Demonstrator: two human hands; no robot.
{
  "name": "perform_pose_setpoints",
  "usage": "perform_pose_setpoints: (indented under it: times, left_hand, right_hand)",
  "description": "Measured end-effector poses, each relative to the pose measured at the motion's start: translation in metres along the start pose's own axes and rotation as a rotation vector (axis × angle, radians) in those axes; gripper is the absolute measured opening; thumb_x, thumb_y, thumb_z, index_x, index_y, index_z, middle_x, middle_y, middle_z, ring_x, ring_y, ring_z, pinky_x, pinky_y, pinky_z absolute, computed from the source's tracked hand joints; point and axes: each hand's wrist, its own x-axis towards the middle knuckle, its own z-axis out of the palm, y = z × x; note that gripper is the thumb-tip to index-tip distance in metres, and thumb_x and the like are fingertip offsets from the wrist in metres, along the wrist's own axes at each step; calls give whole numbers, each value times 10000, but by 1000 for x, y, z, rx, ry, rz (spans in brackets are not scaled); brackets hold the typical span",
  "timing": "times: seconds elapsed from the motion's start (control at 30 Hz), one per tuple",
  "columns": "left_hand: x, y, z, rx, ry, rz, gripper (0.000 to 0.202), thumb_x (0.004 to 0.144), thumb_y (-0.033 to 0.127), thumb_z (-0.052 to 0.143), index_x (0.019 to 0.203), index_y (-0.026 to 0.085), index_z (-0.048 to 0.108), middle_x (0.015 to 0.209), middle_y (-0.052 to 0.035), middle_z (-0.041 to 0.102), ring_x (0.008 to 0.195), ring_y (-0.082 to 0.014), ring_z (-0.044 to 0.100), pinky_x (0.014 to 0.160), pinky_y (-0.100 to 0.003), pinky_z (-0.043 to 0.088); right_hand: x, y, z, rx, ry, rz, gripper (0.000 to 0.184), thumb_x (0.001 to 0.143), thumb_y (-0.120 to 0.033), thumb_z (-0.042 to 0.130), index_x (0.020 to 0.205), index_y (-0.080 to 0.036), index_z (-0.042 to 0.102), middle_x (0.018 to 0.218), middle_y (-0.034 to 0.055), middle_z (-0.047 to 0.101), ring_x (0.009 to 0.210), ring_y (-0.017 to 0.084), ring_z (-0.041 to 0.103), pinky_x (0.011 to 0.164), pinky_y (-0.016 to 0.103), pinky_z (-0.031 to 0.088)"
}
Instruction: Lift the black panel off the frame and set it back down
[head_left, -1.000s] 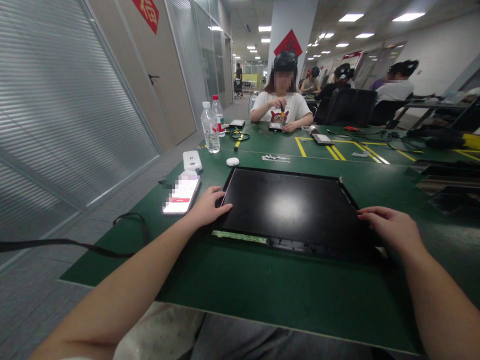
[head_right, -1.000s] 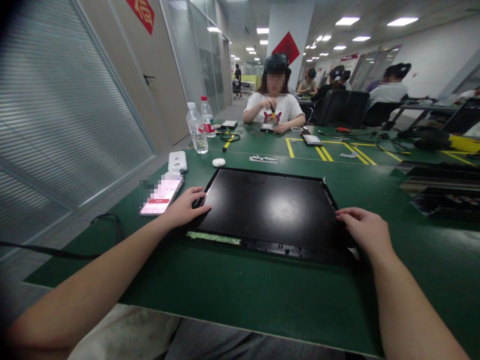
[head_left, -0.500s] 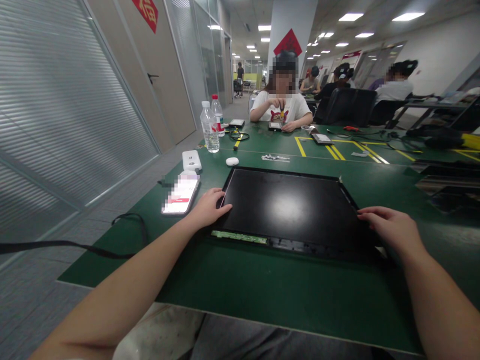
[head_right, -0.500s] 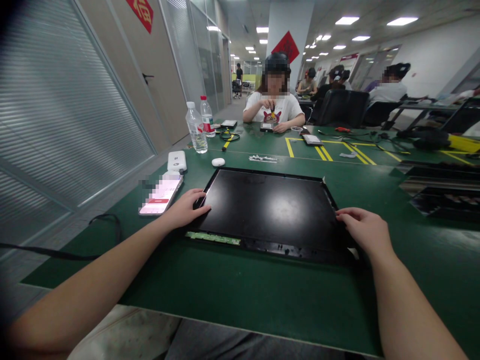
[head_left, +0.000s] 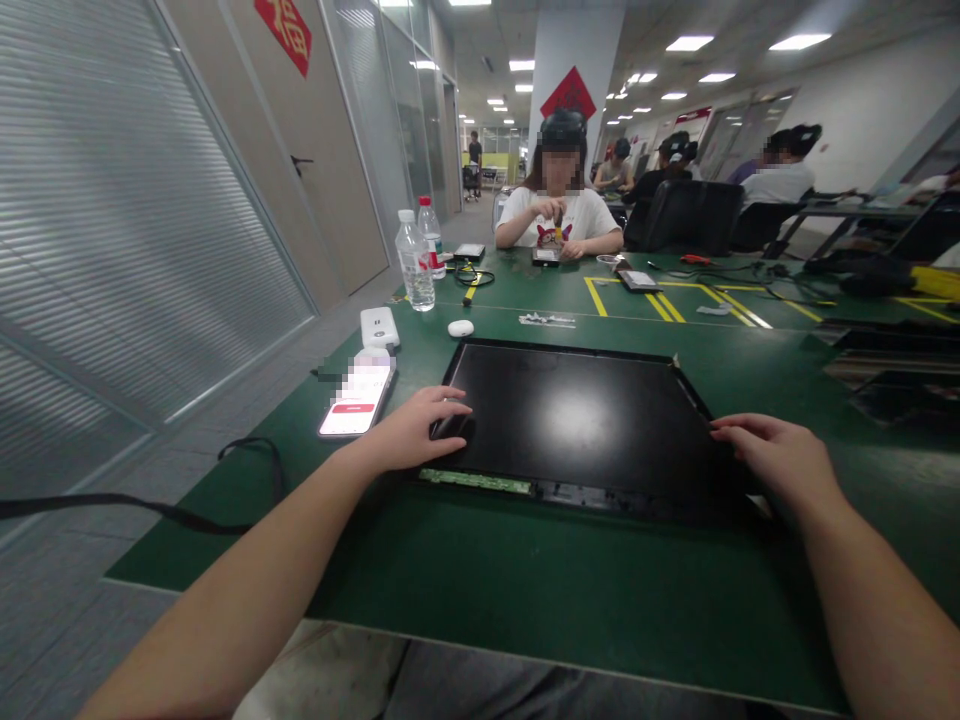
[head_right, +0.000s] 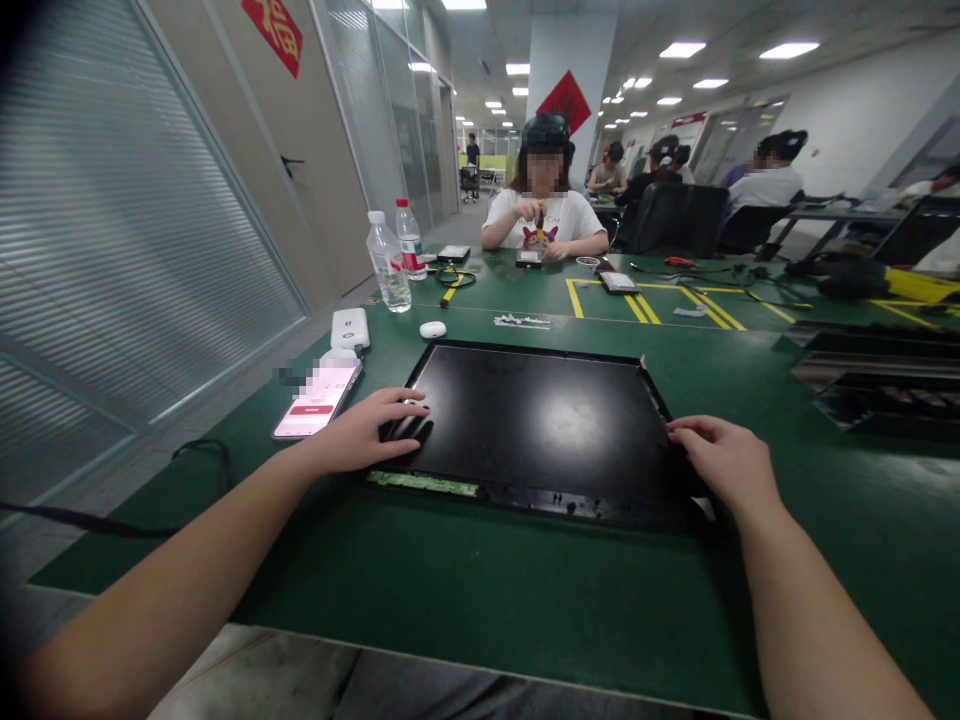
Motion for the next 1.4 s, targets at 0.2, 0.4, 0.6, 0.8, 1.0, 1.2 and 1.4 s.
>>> perform_pose_setpoints:
  times: [0.2, 0.4, 0.6, 0.8, 1.0, 1.2, 1.4]
  left_hand:
    - [-1, 8, -6, -66, -133, 58, 429, 871, 467, 797, 1273, 320, 825, 1543, -94, 668, 1431, -355, 603, 1218, -516, 459]
    - [-3, 6, -15, -54, -165, 62, 417, 841, 481, 852, 1239, 357, 843, 1556, -73, 669, 1440, -366, 601, 1210, -520, 465]
    - [-2, 0, -14, -19, -169, 156, 513, 884, 389, 849, 1386, 309, 777, 1530, -109, 684, 1378, -345, 656, 1168, -461, 496]
    - [-3, -3, -10, -20, -144, 239, 504, 912, 305, 820, 1412, 276, 758, 1538, -124, 673, 1367, -326, 663, 1156, -428, 501]
    - [-3, -3, -9, -64, -151, 240, 402, 910, 274, 808, 1313, 274, 811, 1530, -122, 681, 1356, -318, 672, 1147, -433, 509]
    - [-3, -3, -9, -75, -160, 253, 321, 909, 235, 807, 1227, 256, 845, 1510, -133, 693, 1343, -317, 681, 1156, -420, 494]
    - [-3, 0, -9, -83, -168, 252, 285, 917, 226, 793, 1197, 243, 841, 1499, -132, 701, 1341, -309, 685, 1150, -411, 502]
  right_hand:
    - [-6, -8, -3, 5, -5, 54, 335, 609, -463, 652, 804, -265, 839, 803, 51, 805, 763, 276, 704, 751, 404, 496]
    - [-7, -8, -2, 53, -3, 44, 306, 628, -444, 683, 811, -254, 838, 805, 66, 806, 704, 253, 685, 709, 384, 499]
    - [6, 10, 5, 14, 23, -28, 295, 666, -457, 683, 825, -261, 836, 708, 44, 765, 650, 249, 677, 685, 401, 521]
    - [13, 22, 7, -8, -3, -38, 277, 702, -457, 692, 858, -283, 840, 801, 57, 800, 741, 271, 709, 667, 401, 529]
    - [9, 17, 6, -15, -17, 2, 275, 705, -466, 673, 858, -305, 837, 849, 52, 812, 818, 294, 722, 734, 433, 535]
    - [8, 13, 5, -17, 18, -1, 275, 674, -460, 668, 812, -294, 838, 829, 47, 818, 782, 282, 715, 781, 440, 517]
    - [10, 16, 6, 3, 30, -7, 353, 620, -496, 673, 821, -265, 851, 769, 54, 804, 775, 267, 713, 750, 398, 493]
